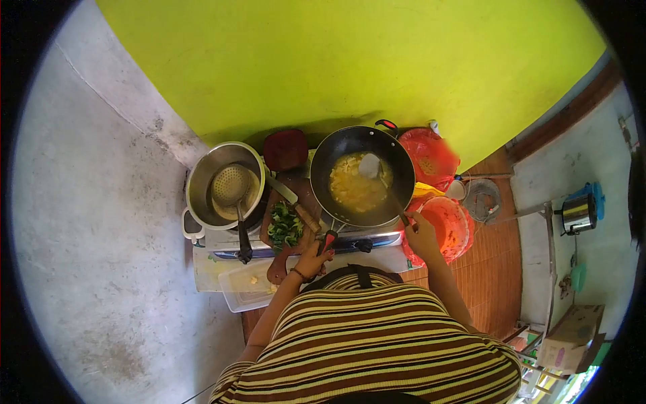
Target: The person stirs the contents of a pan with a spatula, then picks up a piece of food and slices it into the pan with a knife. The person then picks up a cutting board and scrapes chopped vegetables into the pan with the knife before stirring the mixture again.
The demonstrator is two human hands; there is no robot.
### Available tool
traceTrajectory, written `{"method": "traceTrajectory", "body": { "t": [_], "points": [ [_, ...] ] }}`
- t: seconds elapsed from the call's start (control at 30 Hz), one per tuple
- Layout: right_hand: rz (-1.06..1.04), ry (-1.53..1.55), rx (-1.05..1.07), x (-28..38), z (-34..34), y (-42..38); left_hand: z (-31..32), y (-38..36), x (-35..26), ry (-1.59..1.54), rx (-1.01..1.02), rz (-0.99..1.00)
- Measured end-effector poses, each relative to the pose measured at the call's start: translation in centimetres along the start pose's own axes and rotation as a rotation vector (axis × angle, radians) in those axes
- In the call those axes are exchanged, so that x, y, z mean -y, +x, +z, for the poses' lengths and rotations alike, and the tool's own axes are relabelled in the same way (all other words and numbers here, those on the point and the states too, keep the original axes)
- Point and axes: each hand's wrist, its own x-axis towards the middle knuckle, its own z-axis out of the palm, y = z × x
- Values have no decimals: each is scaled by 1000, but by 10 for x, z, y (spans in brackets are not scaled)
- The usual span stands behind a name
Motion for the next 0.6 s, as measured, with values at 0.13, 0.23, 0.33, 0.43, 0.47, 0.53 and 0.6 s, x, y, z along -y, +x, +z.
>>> {"method": "traceTrajectory", "body": {
  "t": [0.13,0.23,0.33,0.43,0.47,0.53,0.6],
  "points": [
    [315,260,191,24,-8,-2,-2,9,16,-45,16,-27],
    [128,104,68,6,7,-1,-2,10,15,-14,14,-18],
    [228,211,21,10,5,1,-3,7,7,12,30,-24],
    [147,181,-70,-3,3,10,-2,4,3,-33,38,-55],
    [145,186,-74,-6,1,12,-2,4,2,-28,41,-56],
    [139,198,-83,-8,-2,15,-2,3,1,-14,33,-47],
    [184,208,-51,-9,-4,17,-1,2,1,2,14,-25]
  ]
}}
